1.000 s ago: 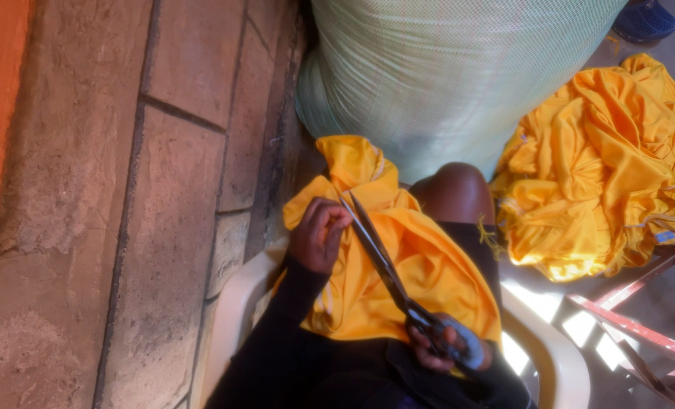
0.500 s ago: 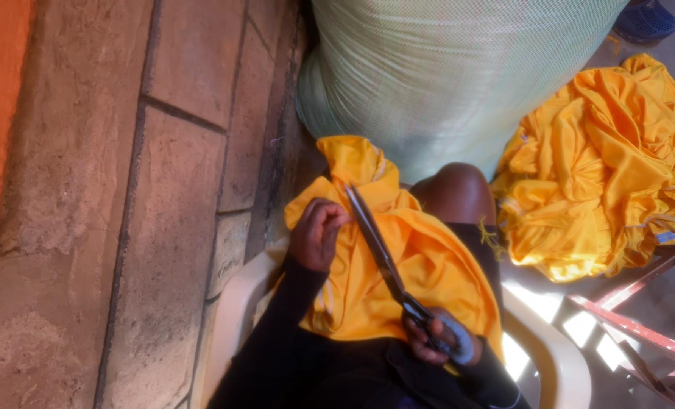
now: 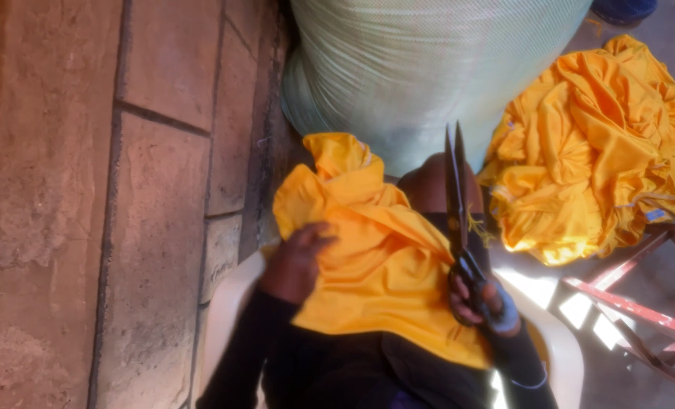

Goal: Trimming the edges of yellow fabric pieces using large industrial scissors

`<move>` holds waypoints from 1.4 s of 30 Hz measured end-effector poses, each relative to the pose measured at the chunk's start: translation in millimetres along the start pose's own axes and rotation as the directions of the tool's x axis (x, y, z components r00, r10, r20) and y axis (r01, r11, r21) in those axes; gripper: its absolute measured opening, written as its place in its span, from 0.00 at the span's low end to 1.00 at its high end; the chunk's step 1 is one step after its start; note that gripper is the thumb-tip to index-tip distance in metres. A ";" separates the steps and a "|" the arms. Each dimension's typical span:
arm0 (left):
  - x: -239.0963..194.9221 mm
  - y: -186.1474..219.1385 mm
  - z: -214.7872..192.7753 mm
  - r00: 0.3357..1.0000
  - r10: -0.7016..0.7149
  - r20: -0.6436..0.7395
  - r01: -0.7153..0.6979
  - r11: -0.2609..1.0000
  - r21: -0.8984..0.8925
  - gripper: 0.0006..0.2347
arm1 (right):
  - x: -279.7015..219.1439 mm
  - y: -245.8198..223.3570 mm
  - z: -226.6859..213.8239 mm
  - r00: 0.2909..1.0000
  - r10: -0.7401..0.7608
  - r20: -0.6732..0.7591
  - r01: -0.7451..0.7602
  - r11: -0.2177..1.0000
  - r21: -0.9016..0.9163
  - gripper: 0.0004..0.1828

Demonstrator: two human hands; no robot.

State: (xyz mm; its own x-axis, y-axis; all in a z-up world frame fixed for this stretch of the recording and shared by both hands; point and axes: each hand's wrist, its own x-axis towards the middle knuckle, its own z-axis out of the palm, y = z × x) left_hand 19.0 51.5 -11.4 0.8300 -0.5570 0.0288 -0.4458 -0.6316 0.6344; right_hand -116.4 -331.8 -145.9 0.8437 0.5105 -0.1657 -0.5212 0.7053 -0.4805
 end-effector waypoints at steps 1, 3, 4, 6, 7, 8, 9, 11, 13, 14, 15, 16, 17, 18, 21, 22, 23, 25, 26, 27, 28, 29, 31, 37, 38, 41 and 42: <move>2.3 -7.1 -17.8 0.999 -0.039 -0.028 0.040 0.998 0.044 0.22 | -7.3 13.9 -33.7 0.998 -0.040 0.042 0.041 0.999 -0.013 0.36; 5.3 -27.7 -34.6 0.995 -0.072 -0.066 0.077 0.993 0.088 0.18 | -9.6 22.6 -68.6 0.993 -0.081 0.088 0.084 0.996 -0.031 0.39; 4.5 -41.0 -34.1 0.986 -0.083 -0.146 0.114 0.968 0.222 0.20 | -5.7 20.4 -68.5 0.990 -0.064 0.126 0.064 0.998 0.002 0.39; 14.7 -25.7 -39.1 0.971 -0.078 -0.226 0.155 0.924 0.350 0.23 | -0.3 16.4 -64.9 0.985 -0.053 0.166 0.048 0.998 0.033 0.40; 25.5 3.1 -44.1 0.973 0.009 -0.229 0.051 0.965 0.259 0.25 | 1.0 14.7 -61.6 0.981 -0.053 0.189 0.037 0.996 0.087 0.40; 35.3 32.4 -48.5 0.967 0.096 -0.236 -0.058 0.985 0.162 0.27 | 0.0 14.6 -57.4 0.977 -0.056 0.208 0.027 0.990 0.142 0.40; 35.4 41.2 -31.9 0.967 0.101 -0.232 -0.063 0.985 0.163 0.27 | -1.7 14.4 -69.8 0.977 -0.062 0.205 0.033 0.989 0.143 0.40; 34.2 60.3 3.8 0.964 0.214 -0.156 -0.219 0.976 -0.018 0.26 | -10.5 13.1 -94.3 0.944 -0.034 0.329 -0.044 0.973 0.226 0.38; 35.0 84.6 24.0 0.964 0.256 -0.066 -0.261 0.963 -0.067 0.29 | -16.0 -15.1 -62.0 0.960 -0.094 0.265 0.040 0.979 0.200 0.37; 34.9 97.3 34.2 0.955 0.297 0.022 -0.293 0.949 -0.115 0.33 | -20.3 -28.3 -45.3 0.966 -0.153 0.207 0.118 0.978 0.170 0.37; 40.1 99.3 49.3 0.952 0.306 0.028 -0.301 0.946 -0.122 0.33 | -21.1 -42.5 -24.6 0.967 -0.161 0.197 0.128 0.977 0.169 0.37; 43.9 101.9 64.8 0.949 0.298 0.105 -0.287 0.952 -0.107 0.39 | -22.7 -56.3 -3.6 0.952 -0.287 0.107 0.280 0.957 0.076 0.36; 47.2 104.6 80.3 0.940 0.288 0.182 -0.275 0.957 -0.090 0.46 | -24.0 -69.9 17.5 0.909 -0.415 0.030 0.416 0.909 -0.029 0.40; 53.5 104.8 99.0 0.938 0.294 0.184 -0.280 0.955 -0.099 0.46 | -34.3 -70.1 3.2 0.908 -0.418 0.022 0.419 0.907 -0.035 0.40; 66.9 98.3 159.6 0.927 0.341 0.160 -0.330 0.940 -0.092 0.37 | -60.7 -71.5 -9.9 0.969 -0.248 -0.006 0.244 0.958 -0.151 0.43; 71.6 88.3 180.3 0.888 0.435 0.147 -0.425 0.900 -0.098 0.23 | -58.9 -75.9 3.2 0.971 -0.238 0.013 0.236 0.956 -0.172 0.45; 76.6 78.6 200.7 0.840 0.525 0.133 -0.515 0.851 -0.103 0.11 | -56.6 -80.5 16.6 0.973 -0.227 0.031 0.228 0.954 -0.193 0.46; 88.7 77.6 189.5 0.884 0.463 0.063 -0.459 0.885 -0.071 0.11 | -54.3 -68.9 22.7 0.968 -0.249 0.030 0.250 0.953 -0.172 0.45; 93.9 76.2 183.3 0.920 0.391 -0.008 -0.391 0.919 -0.046 0.10 | -52.2 -62.0 25.8 0.964 -0.265 0.029 0.266 0.953 -0.146 0.44; 97.8 78.2 164.1 0.919 0.394 -0.007 -0.394 0.918 -0.045 0.10 | -35.8 -51.7 33.8 0.963 -0.268 0.030 0.269 0.952 -0.146 0.44; 100.5 80.3 144.3 0.958 0.280 -0.060 -0.283 0.958 -0.049 0.11 | -19.5 -40.4 42.4 0.957 -0.290 0.026 0.291 0.951 -0.104 0.43; 103.0 82.1 124.4 0.980 0.162 -0.111 -0.169 0.984 -0.059 0.12 | -2.9 -29.0 51.2 0.950 -0.311 0.022 0.312 0.948 -0.062 0.42; 103.6 65.4 115.3 0.988 0.108 -0.113 -0.123 0.984 -0.133 0.11 | 13.8 -20.3 56.4 0.944 -0.329 0.021 0.330 0.944 -0.016 0.41; 95.9 54.3 121.5 0.910 0.226 -0.346 -0.218 0.974 0.062 0.11 | 32.9 27.9 -11.7 0.895 -0.402 -0.191 0.394 0.916 -0.081 0.32; 93.2 57.1 124.1 0.868 0.330 -0.371 -0.318 0.943 0.096 0.08 | 31.2 33.8 -22.0 0.892 -0.396 -0.218 0.388 0.918 -0.081 0.31; 88.0 82.6 122.1 0.929 0.230 -0.290 -0.251 0.967 -0.037 0.13 | 33.4 33.7 -20.6 0.884 -0.404 -0.237 0.380 0.914 -0.142 0.32; 90.8 78.7 130.6 0.930 0.228 -0.287 -0.248 0.968 -0.038 0.13 | 32.5 31.7 -16.8 0.884 -0.402 -0.239 0.379 0.915 -0.140 0.32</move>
State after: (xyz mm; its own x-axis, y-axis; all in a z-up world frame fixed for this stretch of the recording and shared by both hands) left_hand 15.5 -119.2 -59.8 0.7671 -0.5069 0.3931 -0.6250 -0.4526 0.6360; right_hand -103.3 -301.1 -181.0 0.9860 0.0501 -0.1591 -0.1396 0.7699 -0.6227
